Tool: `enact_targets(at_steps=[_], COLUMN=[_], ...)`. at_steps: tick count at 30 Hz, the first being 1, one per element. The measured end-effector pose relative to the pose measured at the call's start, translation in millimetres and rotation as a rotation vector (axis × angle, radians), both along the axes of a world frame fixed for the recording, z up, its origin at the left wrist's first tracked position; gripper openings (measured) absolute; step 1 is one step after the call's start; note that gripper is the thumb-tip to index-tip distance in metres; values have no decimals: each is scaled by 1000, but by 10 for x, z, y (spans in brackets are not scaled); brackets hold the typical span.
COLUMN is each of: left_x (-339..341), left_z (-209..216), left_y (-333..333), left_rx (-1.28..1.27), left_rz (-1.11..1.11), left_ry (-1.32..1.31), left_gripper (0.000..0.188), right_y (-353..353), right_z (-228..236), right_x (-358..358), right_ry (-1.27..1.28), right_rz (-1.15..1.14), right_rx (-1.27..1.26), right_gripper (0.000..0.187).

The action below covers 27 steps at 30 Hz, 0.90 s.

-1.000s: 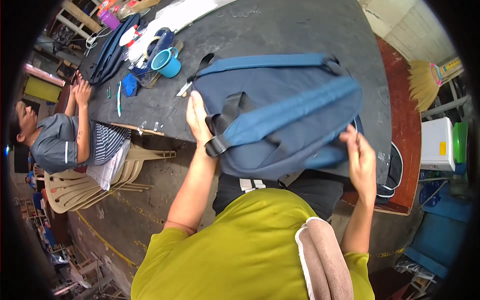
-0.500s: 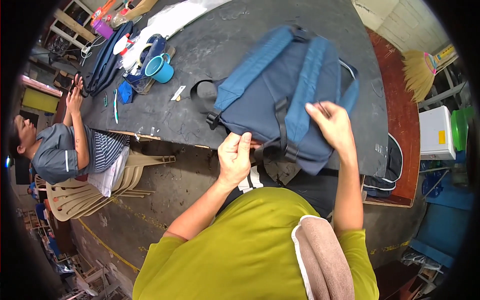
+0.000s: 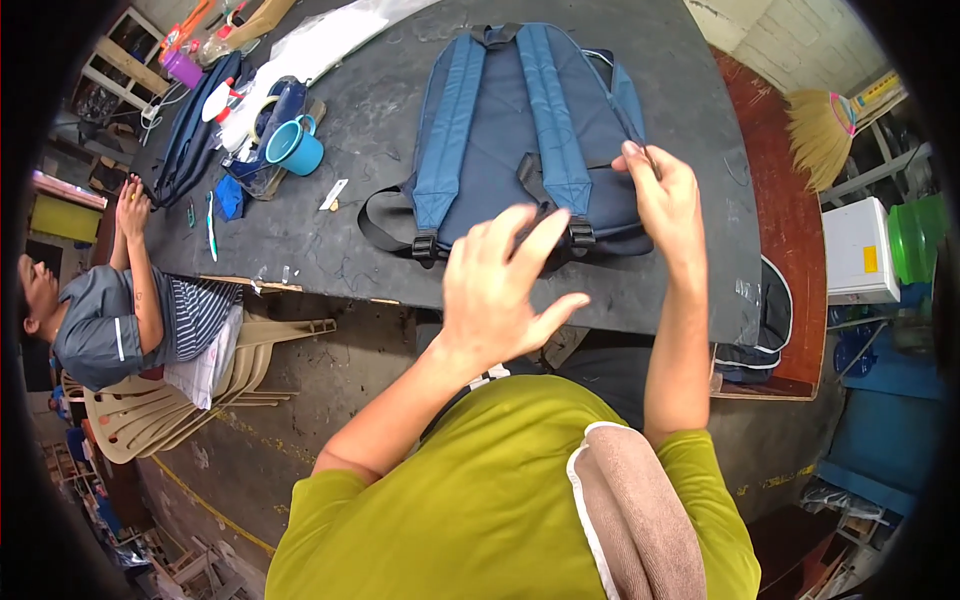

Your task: Assembling and inspecting backpack components by trimming threads and checking zippers on a workbench.

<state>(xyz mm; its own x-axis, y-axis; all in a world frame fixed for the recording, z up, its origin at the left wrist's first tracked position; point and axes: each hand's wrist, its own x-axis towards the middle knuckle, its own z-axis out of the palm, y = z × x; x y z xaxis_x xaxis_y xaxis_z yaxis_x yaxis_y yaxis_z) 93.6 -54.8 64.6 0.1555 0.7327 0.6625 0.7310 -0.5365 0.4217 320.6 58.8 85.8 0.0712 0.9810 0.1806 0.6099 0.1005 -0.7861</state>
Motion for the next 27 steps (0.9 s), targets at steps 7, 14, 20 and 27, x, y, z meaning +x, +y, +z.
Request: enact_targets(at_steps=[7, 14, 20, 27], left_x=[82, -1009, -1100, -896], left_z=[-303, -136, -293, -234], left_y=[808, 1579, 1739, 1548], left_rx=[-47, -842, -871, -778], left_rz=[-149, 2, -50, -85], left_ry=[-481, -897, -691, -683], left_gripper=[14, 40, 41, 41], right_y=[-529, -609, -624, -636], right_z=[-501, -927, -949, -656], right_x=[183, 322, 321, 216], right_ry=[-221, -171, -202, -463], right_rz=[26, 24, 8, 12], right_rx=[385, 299, 247, 284], right_gripper=[14, 14, 14, 17])
